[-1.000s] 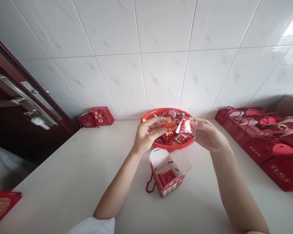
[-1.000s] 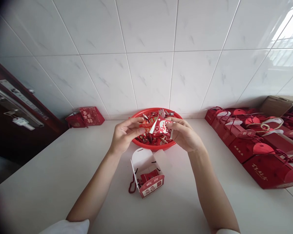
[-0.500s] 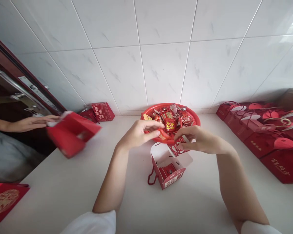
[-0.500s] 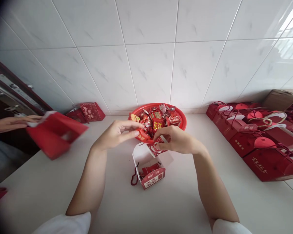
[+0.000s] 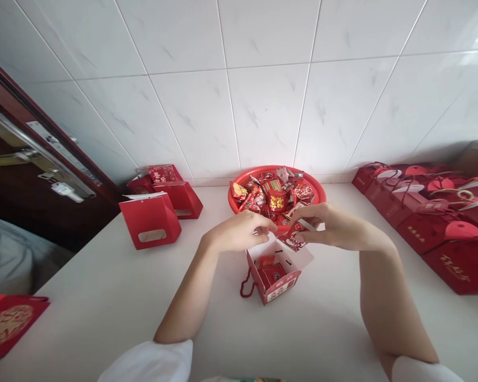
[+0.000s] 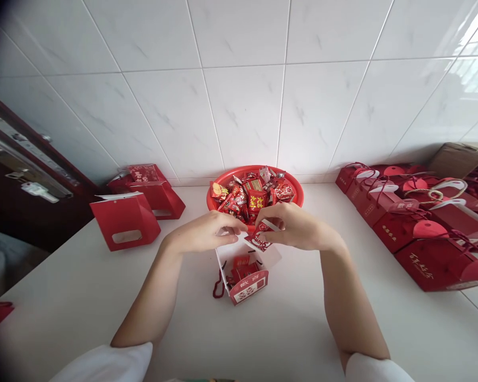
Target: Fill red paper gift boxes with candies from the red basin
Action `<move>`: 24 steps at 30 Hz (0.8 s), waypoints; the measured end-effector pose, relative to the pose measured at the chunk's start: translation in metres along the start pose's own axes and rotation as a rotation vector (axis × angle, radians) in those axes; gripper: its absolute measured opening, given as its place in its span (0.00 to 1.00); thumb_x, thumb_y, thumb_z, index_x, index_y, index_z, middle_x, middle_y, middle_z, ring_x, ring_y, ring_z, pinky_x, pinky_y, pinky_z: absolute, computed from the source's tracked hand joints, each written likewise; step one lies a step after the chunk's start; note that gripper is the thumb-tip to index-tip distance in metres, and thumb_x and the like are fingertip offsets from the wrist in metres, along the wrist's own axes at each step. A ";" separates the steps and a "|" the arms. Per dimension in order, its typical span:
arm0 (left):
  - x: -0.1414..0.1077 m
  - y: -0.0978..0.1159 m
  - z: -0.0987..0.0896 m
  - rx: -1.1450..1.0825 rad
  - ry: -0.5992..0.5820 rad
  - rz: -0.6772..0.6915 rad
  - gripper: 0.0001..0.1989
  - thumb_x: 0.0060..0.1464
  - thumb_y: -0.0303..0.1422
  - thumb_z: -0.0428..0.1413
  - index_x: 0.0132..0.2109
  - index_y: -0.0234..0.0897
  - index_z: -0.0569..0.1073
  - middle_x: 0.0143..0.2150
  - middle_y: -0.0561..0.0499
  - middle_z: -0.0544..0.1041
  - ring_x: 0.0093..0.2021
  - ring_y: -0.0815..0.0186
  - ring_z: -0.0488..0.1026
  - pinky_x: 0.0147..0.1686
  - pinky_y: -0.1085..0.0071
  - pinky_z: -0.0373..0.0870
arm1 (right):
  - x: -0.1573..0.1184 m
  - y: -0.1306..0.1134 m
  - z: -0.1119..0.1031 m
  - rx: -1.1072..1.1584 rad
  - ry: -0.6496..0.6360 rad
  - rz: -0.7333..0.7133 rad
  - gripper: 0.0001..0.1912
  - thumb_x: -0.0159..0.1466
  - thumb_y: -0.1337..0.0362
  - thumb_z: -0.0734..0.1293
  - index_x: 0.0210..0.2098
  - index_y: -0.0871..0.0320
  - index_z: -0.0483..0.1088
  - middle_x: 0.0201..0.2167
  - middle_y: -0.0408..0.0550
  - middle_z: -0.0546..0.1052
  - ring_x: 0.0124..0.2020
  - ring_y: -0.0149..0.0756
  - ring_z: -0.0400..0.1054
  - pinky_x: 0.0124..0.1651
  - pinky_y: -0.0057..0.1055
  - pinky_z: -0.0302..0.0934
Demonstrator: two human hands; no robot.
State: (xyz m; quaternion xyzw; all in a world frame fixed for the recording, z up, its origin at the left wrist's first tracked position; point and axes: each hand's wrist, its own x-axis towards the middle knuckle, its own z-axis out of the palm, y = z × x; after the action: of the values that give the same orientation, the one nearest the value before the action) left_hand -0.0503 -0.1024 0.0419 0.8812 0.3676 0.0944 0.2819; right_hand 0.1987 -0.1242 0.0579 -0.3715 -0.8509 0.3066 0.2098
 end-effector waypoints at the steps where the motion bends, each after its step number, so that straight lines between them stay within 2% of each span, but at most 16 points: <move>1: -0.001 -0.001 -0.001 0.011 -0.004 -0.008 0.17 0.58 0.27 0.55 0.52 0.40 0.80 0.48 0.49 0.83 0.45 0.61 0.79 0.41 0.71 0.70 | 0.002 0.000 0.002 0.002 -0.012 -0.005 0.06 0.64 0.60 0.69 0.38 0.53 0.78 0.27 0.42 0.73 0.25 0.30 0.59 0.27 0.28 0.53; 6: -0.009 0.000 -0.010 0.056 -0.035 -0.092 0.17 0.59 0.31 0.54 0.54 0.40 0.78 0.52 0.49 0.81 0.49 0.61 0.78 0.44 0.71 0.70 | 0.011 -0.005 0.015 -0.010 -0.111 0.047 0.06 0.63 0.66 0.68 0.39 0.56 0.77 0.31 0.44 0.79 0.30 0.32 0.69 0.30 0.27 0.58; 10: -0.012 0.001 -0.014 0.089 -0.049 -0.148 0.17 0.58 0.33 0.55 0.53 0.38 0.78 0.52 0.48 0.81 0.49 0.59 0.77 0.43 0.70 0.69 | 0.019 -0.008 0.028 0.011 -0.214 0.058 0.07 0.63 0.70 0.67 0.39 0.58 0.76 0.35 0.46 0.81 0.33 0.34 0.73 0.33 0.27 0.62; 14: -0.014 0.000 -0.015 0.091 -0.057 -0.136 0.17 0.58 0.33 0.55 0.53 0.39 0.78 0.51 0.48 0.80 0.49 0.59 0.76 0.42 0.71 0.68 | 0.021 -0.006 0.033 -0.052 -0.129 0.055 0.11 0.62 0.73 0.66 0.41 0.57 0.76 0.39 0.49 0.81 0.39 0.39 0.76 0.38 0.29 0.65; 17: -0.013 -0.001 -0.014 0.097 -0.044 -0.127 0.16 0.57 0.34 0.55 0.52 0.40 0.79 0.50 0.48 0.80 0.48 0.60 0.76 0.43 0.71 0.68 | 0.019 -0.006 0.030 -0.051 -0.103 0.011 0.11 0.63 0.73 0.65 0.41 0.57 0.77 0.38 0.49 0.81 0.37 0.38 0.76 0.38 0.29 0.65; 21: -0.012 -0.005 -0.012 0.101 -0.068 -0.180 0.13 0.56 0.35 0.56 0.45 0.39 0.81 0.47 0.48 0.81 0.46 0.60 0.77 0.40 0.71 0.69 | 0.020 -0.009 0.038 -0.022 -0.273 -0.094 0.11 0.64 0.73 0.64 0.41 0.57 0.77 0.36 0.46 0.81 0.33 0.34 0.74 0.34 0.27 0.62; 24: -0.011 -0.010 -0.009 0.100 -0.129 -0.247 0.13 0.54 0.37 0.57 0.44 0.39 0.81 0.45 0.47 0.81 0.43 0.59 0.77 0.36 0.71 0.68 | 0.027 -0.008 0.058 -0.096 -0.379 -0.150 0.07 0.62 0.71 0.66 0.34 0.56 0.77 0.29 0.42 0.79 0.27 0.31 0.69 0.29 0.26 0.57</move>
State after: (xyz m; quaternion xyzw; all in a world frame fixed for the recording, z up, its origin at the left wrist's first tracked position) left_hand -0.0674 -0.1002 0.0439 0.8463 0.4587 -0.0162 0.2703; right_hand 0.1432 -0.1295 0.0247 -0.2525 -0.9140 0.3138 0.0500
